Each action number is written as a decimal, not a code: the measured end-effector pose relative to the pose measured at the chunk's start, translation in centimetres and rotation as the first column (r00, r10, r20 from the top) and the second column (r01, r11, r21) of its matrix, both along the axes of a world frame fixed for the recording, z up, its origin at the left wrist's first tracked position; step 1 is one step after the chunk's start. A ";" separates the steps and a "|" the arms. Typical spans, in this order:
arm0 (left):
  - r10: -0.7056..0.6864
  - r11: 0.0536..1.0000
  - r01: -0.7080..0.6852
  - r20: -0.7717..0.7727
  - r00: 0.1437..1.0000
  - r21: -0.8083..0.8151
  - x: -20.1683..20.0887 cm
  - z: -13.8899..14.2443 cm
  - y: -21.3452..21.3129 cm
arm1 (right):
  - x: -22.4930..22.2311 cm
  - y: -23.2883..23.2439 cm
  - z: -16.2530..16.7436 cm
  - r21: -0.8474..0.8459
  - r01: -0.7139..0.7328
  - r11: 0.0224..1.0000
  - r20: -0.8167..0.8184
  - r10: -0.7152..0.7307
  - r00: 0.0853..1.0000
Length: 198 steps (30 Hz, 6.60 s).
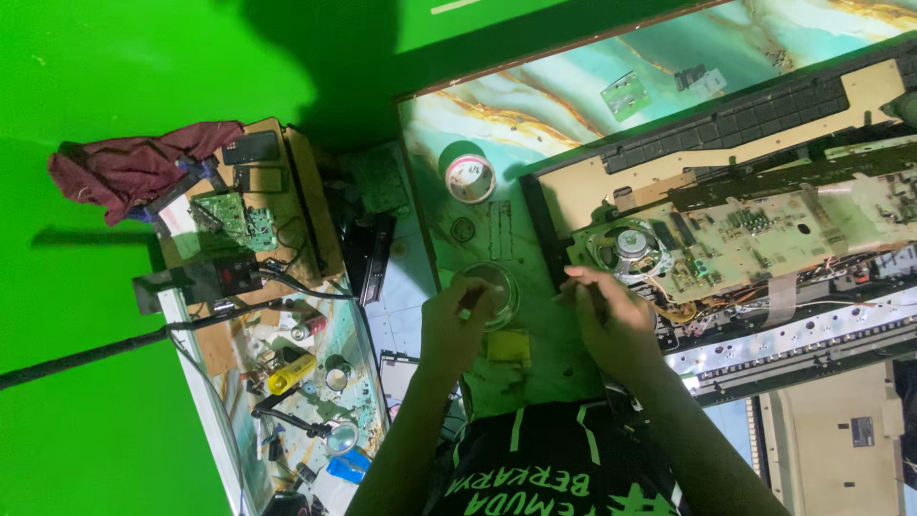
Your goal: The person removes the internal components of an electronic keyboard by hand, then picks up pliers and a screwdriver from a container on the floor before returning to the keyboard to work on its internal circuitry.
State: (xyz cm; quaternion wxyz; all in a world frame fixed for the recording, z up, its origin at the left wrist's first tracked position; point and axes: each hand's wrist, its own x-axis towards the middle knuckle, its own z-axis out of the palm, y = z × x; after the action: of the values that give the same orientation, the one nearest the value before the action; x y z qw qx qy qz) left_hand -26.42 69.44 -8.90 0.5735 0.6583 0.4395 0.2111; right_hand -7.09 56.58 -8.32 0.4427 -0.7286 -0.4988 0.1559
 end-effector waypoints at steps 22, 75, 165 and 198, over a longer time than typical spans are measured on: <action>-0.025 0.974 0.067 -0.189 0.982 0.217 -2.5 1.1 -5.4 | -2.6 -7.3 -0.6 -0.149 0.190 0.970 -0.265 -0.224 0.938; -0.163 0.958 0.166 -0.032 0.986 0.233 5.8 3.0 -35.1 | 4.7 -41.6 3.2 0.071 0.370 0.926 -0.244 -0.344 0.907; -0.900 -0.295 0.906 0.229 -0.370 0.305 21.7 10.6 -84.7 | -22.3 -86.2 10.1 0.071 0.822 -0.566 -0.221 -0.812 -0.540; -0.084 -0.949 0.141 0.206 -0.975 0.281 10.5 9.6 -126.4 | -32.0 -96.7 7.6 -0.039 -0.171 -0.985 -0.197 0.175 -0.965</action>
State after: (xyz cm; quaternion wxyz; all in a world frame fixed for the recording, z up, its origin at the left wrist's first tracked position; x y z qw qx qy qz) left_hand -15.91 -56.95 0.72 0.3691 0.3828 -0.6866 -0.4957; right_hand -39.05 -40.12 -0.72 -0.1945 0.3846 -0.7546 0.4947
